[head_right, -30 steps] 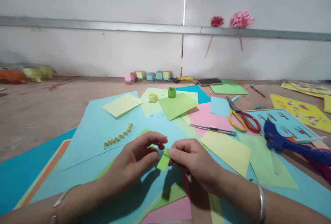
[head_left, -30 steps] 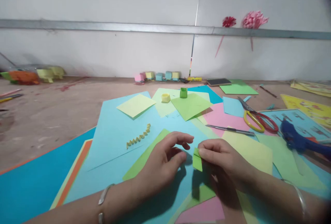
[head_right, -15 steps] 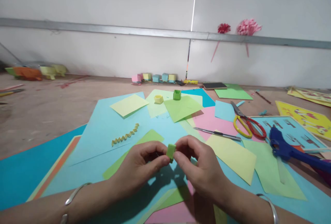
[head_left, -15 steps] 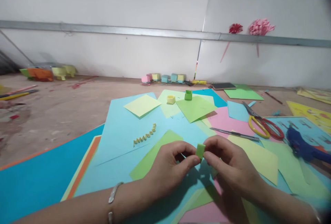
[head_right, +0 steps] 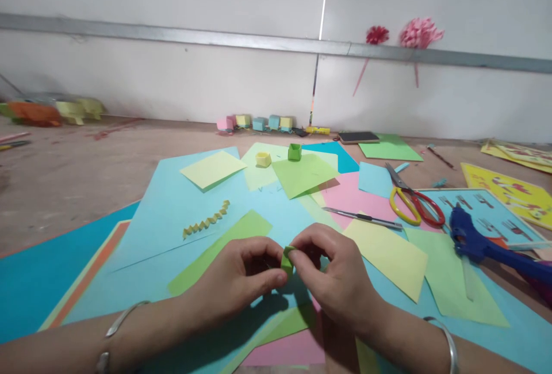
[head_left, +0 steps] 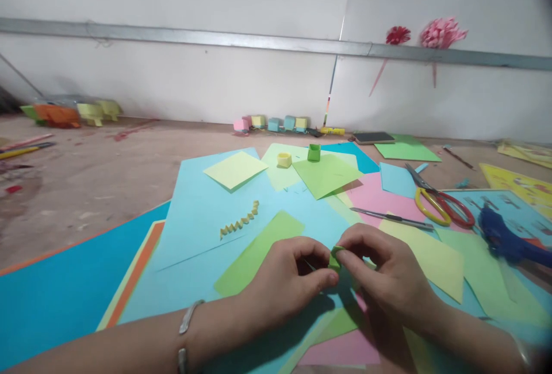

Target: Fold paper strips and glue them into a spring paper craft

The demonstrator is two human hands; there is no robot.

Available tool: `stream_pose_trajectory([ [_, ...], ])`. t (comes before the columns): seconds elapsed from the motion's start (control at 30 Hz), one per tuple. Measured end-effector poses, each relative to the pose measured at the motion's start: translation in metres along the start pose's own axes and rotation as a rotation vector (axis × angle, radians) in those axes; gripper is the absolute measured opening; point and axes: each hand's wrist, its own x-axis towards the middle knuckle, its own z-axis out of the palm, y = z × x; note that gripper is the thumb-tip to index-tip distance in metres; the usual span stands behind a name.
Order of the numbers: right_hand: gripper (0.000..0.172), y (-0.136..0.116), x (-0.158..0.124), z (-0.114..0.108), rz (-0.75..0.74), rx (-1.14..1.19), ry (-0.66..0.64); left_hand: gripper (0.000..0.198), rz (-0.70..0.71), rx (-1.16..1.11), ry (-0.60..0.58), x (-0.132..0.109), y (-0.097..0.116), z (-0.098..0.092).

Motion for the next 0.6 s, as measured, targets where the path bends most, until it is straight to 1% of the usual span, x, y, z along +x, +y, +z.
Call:
stream_pose_trajectory([
  [0.1, 0.012, 0.0006, -0.0016, -0.0006, -0.204, -0.121, 0.063, 0.003, -0.022, -0.027, 0.009, -0.0002, 0.0002, 0.0014],
  [0.2, 0.015, 0.0018, -0.0036, -0.0022, -0.395, -0.271, 0.067, 0.004, -0.039, -0.032, 0.018, -0.0012, -0.0002, 0.0021],
  [0.27, 0.019, 0.0022, -0.0045, -0.0031, -0.474, -0.366, 0.068, 0.004, -0.043, -0.037, 0.019, -0.0021, -0.0007, 0.002],
  [0.37, 0.022, 0.0019, -0.0051, -0.0036, -0.541, -0.43, 0.055, 0.004, -0.045, -0.046, 0.02, -0.0033, -0.0007, 0.0011],
  [0.47, 0.026, 0.0011, -0.0054, -0.0042, -0.497, -0.462, 0.024, 0.003, -0.038, -0.048, 0.027, -0.0041, 0.0006, 0.0003],
  [0.53, 0.025, 0.0012, -0.0057, -0.0059, -0.477, -0.501, -0.013, 0.002, -0.033, -0.061, 0.023, -0.0044, 0.0016, 0.0001],
  [0.57, 0.023, 0.0015, -0.0059, -0.0073, -0.519, -0.527, -0.021, 0.002, -0.034, -0.074, 0.021, -0.0045, 0.0019, 0.0],
  [0.6, 0.02, 0.0019, -0.0061, -0.0088, -0.59, -0.559, -0.027, 0.003, -0.034, -0.087, 0.019, -0.0046, 0.0022, 0.0],
])
